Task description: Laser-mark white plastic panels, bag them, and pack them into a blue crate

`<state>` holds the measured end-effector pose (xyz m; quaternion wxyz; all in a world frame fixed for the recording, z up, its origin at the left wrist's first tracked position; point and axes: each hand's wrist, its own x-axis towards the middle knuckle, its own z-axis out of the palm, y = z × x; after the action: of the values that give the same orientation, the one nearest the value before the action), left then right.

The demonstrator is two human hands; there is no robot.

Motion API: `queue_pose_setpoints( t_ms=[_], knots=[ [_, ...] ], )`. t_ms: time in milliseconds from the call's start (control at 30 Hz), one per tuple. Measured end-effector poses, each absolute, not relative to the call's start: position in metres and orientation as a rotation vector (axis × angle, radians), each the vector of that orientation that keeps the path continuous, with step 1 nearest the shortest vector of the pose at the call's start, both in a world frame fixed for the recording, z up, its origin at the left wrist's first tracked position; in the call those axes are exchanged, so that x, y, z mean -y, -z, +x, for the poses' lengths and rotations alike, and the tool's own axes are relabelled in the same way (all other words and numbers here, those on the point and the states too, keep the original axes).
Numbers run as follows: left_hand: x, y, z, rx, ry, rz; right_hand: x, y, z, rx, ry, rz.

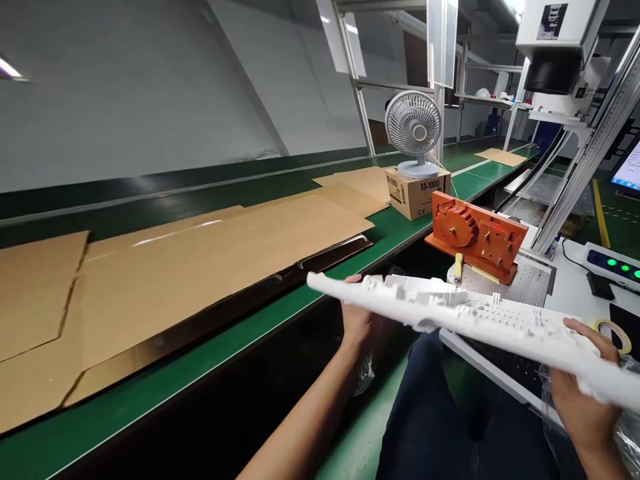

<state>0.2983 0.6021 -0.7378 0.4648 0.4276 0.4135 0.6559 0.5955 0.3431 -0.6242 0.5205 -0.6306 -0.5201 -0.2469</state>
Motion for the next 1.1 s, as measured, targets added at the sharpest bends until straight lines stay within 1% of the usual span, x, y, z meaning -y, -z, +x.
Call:
queue_pose_setpoints(
  t_ms=[67, 200, 300, 400, 533, 733, 933, 1100],
  knots=[
    [-0.635, 0.73, 0.305, -0.968, -1.69, 1.027, -0.363, 0.628, 0.6, 1.1, 0.566, -1.673],
    [-0.705, 0.709, 0.323, -0.903, -1.532, 1.171, -0.411, 0.63, 0.62, 0.868, 0.3, -1.941],
    [-0.757, 0.696, 0.34, -0.843, -1.437, 1.29, -0.444, 0.628, 0.64, 0.861, 0.13, -2.073],
    [-0.804, 0.689, 0.354, -0.792, -1.402, 1.33, -0.47, 0.624, 0.649, 0.92, 0.106, -2.208],
    [-0.852, 0.688, 0.367, -0.72, -1.34, 1.335, -0.499, 0.622, 0.647, 0.994, 0.041, -2.233],
    [-0.888, 0.698, 0.379, -0.715, -1.358, 1.344, -0.529, 0.629, 0.654, 0.998, 0.058, -2.285],
    [-0.9, 0.702, 0.387, -0.709, -1.379, 1.381, -0.539, 0.639, 0.671, 1.017, 0.053, -2.286],
    [-0.904, 0.701, 0.399, -0.725, -1.379, 1.416, -0.544, 0.638, 0.678, 0.999, 0.051, -2.306]
  ],
)
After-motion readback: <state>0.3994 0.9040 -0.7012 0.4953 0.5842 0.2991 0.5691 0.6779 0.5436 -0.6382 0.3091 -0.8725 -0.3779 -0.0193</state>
